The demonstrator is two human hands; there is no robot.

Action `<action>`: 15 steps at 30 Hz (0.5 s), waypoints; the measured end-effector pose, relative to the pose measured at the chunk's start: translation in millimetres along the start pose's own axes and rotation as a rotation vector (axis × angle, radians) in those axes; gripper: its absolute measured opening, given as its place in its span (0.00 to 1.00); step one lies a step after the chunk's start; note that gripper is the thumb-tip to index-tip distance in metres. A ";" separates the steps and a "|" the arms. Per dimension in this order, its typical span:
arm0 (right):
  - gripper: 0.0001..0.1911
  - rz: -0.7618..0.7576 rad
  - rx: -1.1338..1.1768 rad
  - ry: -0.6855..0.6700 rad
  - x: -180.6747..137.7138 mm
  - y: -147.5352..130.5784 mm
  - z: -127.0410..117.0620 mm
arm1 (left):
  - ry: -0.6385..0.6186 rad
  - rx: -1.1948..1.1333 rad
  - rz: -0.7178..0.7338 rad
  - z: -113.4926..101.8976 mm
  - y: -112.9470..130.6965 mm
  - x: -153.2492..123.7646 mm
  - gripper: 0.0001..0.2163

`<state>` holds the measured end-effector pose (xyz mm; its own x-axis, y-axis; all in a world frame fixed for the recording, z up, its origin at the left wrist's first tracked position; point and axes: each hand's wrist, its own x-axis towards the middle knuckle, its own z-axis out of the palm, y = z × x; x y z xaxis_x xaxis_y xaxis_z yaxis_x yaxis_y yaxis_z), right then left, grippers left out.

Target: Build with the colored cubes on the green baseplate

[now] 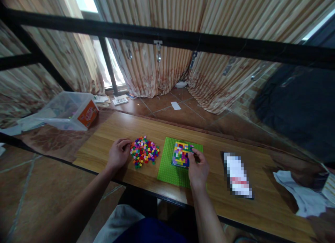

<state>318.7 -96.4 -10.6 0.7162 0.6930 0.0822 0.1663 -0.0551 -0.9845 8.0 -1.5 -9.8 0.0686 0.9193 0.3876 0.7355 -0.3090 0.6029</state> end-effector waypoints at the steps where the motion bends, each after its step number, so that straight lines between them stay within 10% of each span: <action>1: 0.24 -0.009 -0.014 0.000 -0.5 0.0 0.1 | 0.001 0.001 -0.001 -0.1 0.3 0.0 0.11; 11: 0.27 0.032 -0.006 0.003 -1.8 -6.0 -2.8 | 0.008 0.001 0.012 -0.5 3.3 -0.5 0.10; 15: 0.24 -0.255 -0.279 0.117 -15.8 -29.7 -5.7 | 0.015 0.006 0.020 0.4 3.4 -1.6 0.10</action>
<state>306.4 -109.8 18.2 0.6978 0.6239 0.3519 0.5153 -0.0960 -0.8516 10.7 -4.0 -8.6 0.0730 0.9092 0.4099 0.7380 -0.3257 0.5910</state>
